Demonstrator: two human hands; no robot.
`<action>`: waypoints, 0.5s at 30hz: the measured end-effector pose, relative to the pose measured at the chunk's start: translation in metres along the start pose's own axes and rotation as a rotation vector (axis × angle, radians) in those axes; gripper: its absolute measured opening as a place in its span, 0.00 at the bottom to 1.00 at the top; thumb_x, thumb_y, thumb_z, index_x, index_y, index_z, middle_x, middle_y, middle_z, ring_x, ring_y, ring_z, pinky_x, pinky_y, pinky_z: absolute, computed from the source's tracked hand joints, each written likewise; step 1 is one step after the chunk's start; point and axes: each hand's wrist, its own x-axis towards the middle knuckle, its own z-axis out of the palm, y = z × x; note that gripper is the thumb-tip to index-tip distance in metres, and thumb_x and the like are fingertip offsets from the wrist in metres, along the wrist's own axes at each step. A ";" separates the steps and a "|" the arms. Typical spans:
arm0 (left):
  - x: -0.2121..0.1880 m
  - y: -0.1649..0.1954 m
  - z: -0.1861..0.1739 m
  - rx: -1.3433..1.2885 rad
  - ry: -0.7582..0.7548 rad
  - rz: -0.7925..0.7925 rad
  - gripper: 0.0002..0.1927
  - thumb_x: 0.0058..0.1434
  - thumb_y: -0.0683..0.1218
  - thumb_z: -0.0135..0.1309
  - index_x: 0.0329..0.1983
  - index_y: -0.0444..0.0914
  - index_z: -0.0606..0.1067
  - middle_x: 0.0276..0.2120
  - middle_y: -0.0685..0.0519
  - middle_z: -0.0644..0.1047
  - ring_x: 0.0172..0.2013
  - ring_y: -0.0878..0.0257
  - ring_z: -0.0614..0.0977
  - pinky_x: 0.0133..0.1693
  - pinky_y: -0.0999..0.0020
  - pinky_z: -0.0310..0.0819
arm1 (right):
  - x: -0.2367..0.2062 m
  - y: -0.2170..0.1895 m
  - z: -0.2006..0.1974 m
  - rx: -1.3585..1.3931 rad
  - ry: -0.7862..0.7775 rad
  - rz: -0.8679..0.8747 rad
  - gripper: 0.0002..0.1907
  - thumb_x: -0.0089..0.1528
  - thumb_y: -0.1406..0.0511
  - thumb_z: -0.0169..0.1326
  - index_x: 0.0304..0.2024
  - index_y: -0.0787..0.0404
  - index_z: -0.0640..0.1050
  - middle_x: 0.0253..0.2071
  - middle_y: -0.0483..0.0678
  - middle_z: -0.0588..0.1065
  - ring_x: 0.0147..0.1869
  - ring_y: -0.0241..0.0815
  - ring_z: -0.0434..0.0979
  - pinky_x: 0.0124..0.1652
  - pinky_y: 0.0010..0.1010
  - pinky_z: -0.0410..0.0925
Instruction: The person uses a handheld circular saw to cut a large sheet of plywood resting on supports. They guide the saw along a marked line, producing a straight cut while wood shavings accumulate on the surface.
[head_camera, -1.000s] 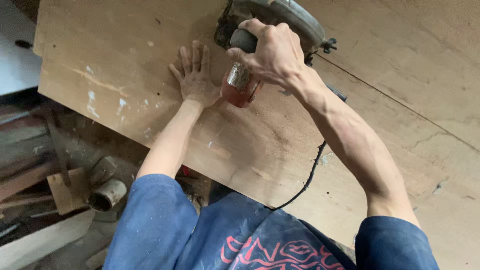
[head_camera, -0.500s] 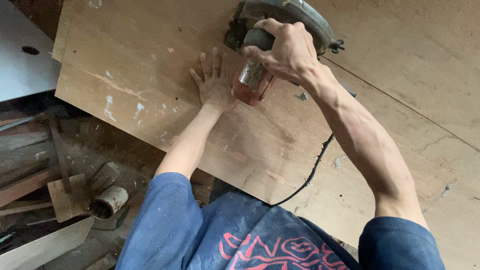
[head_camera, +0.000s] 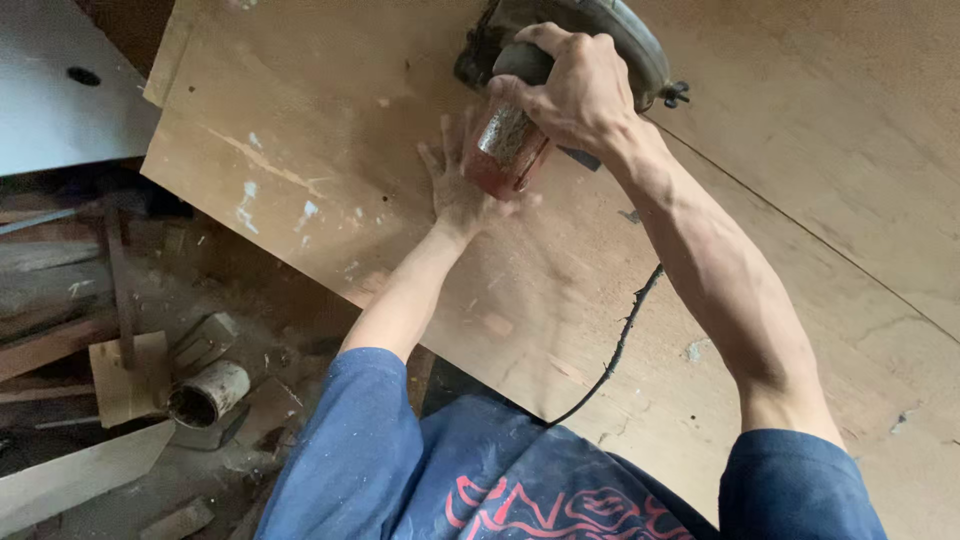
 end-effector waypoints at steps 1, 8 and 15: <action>0.000 -0.002 0.000 0.016 -0.003 0.019 0.64 0.47 0.90 0.42 0.80 0.60 0.37 0.79 0.46 0.35 0.75 0.38 0.31 0.68 0.22 0.27 | 0.003 -0.003 0.002 0.000 -0.003 0.002 0.30 0.60 0.53 0.68 0.60 0.59 0.77 0.40 0.59 0.82 0.36 0.50 0.86 0.37 0.40 0.79; -0.001 -0.009 0.006 -0.040 0.058 0.036 0.62 0.42 0.92 0.30 0.80 0.67 0.41 0.80 0.50 0.41 0.76 0.37 0.33 0.69 0.22 0.27 | 0.008 -0.012 0.002 -0.011 0.054 -0.123 0.28 0.61 0.56 0.69 0.58 0.63 0.79 0.41 0.60 0.82 0.40 0.51 0.86 0.43 0.41 0.78; 0.007 -0.015 0.026 -0.013 0.157 0.042 0.62 0.46 0.92 0.34 0.80 0.62 0.43 0.79 0.45 0.42 0.76 0.34 0.39 0.66 0.20 0.24 | 0.016 -0.009 0.011 -0.040 0.047 -0.065 0.26 0.60 0.56 0.67 0.57 0.60 0.80 0.40 0.59 0.82 0.40 0.51 0.86 0.43 0.43 0.78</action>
